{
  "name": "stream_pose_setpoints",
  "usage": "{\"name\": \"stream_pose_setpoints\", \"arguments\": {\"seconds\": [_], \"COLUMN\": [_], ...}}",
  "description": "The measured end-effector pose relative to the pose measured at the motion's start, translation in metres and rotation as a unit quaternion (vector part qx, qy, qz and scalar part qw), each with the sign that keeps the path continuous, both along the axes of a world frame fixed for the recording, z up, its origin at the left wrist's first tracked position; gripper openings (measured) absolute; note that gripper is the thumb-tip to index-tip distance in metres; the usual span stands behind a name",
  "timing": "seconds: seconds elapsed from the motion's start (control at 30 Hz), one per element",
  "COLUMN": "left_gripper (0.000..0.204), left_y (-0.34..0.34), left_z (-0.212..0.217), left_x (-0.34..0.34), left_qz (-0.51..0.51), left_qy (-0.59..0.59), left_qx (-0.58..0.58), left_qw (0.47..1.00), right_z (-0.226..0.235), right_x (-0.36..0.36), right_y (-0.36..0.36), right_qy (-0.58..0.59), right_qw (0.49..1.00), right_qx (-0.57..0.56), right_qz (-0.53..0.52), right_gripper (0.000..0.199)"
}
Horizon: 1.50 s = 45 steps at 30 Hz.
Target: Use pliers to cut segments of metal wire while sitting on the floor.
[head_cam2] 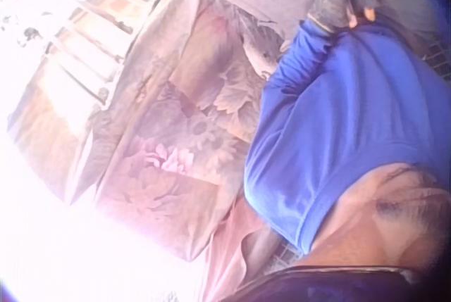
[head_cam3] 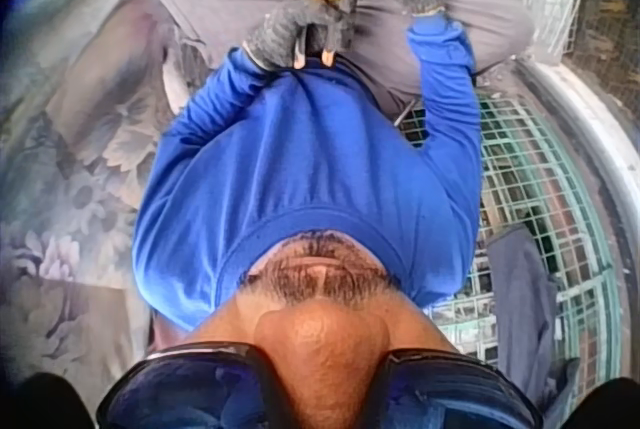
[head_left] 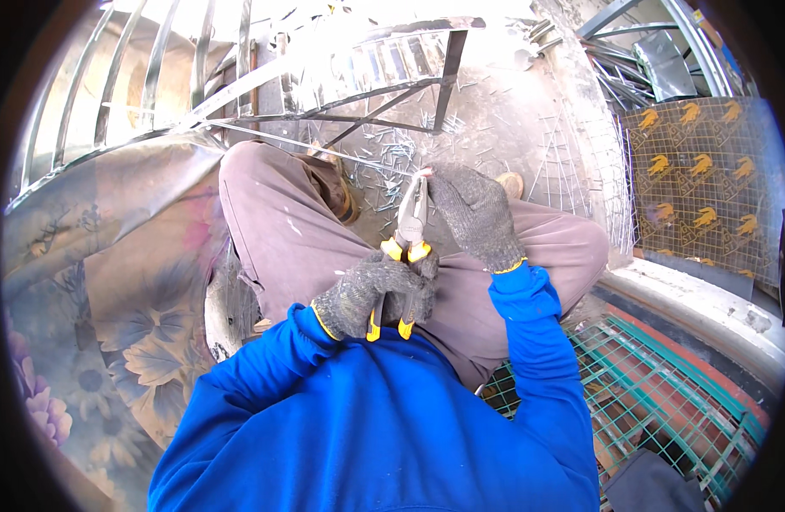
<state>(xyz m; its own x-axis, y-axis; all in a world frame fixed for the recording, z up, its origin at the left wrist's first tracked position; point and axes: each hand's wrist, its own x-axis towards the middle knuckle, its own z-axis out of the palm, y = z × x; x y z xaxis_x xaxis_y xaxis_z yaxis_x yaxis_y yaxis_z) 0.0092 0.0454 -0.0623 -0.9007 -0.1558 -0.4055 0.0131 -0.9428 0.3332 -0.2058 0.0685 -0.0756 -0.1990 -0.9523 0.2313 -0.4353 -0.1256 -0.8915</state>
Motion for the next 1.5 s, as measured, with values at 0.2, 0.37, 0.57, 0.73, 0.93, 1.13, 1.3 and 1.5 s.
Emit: {"name": "stream_pose_setpoints", "arguments": {"seconds": [0.2, 0.37, 0.57, 0.73, 0.93, 1.13, 1.3, 1.5], "left_gripper": [0.020, 0.020, 0.015, 0.015, 0.022, 0.022, 0.024, 0.029], "left_y": [0.007, 0.001, -0.006, -0.017, -0.020, -0.021, -0.017, -0.024], "left_z": [0.007, 0.008, -0.005, -0.010, 0.005, 0.008, 0.011, 0.013], "left_x": [-0.004, -0.005, -0.003, 0.005, -0.001, -0.005, -0.011, -0.017], "left_qz": [0.016, 0.011, -0.032, -0.066, -0.052, -0.084, 0.006, 0.120], "left_qy": [0.035, -0.056, -0.077, -0.070, -0.141, -0.207, -0.157, -0.224], "left_qx": [0.090, -0.041, -0.109, -0.239, -0.245, -0.275, -0.272, -0.306], "left_qw": [0.995, 0.998, 0.991, 0.966, 0.958, 0.935, 0.949, 0.917], "right_z": [-0.010, -0.007, 0.008, 0.004, -0.005, 0.000, 0.004, 0.033], "right_x": [-0.001, -0.006, -0.014, -0.015, -0.012, -0.012, -0.011, 0.003], "right_y": [0.000, 0.003, 0.007, 0.004, -0.006, -0.012, -0.011, 0.020], "right_qy": [0.118, -0.013, 0.023, -0.024, -0.046, -0.058, -0.069, -0.130], "right_qw": [0.991, 1.000, 0.999, 0.998, 0.997, 0.995, 0.987, 0.967], "right_qx": [-0.051, 0.017, 0.035, 0.056, 0.047, 0.048, 0.026, 0.218], "right_qz": [0.028, 0.010, 0.011, 0.012, -0.028, -0.062, -0.140, -0.023], "right_gripper": [0.025, 0.026, 0.026, 0.022, 0.023, 0.028, 0.040, 0.057]}}
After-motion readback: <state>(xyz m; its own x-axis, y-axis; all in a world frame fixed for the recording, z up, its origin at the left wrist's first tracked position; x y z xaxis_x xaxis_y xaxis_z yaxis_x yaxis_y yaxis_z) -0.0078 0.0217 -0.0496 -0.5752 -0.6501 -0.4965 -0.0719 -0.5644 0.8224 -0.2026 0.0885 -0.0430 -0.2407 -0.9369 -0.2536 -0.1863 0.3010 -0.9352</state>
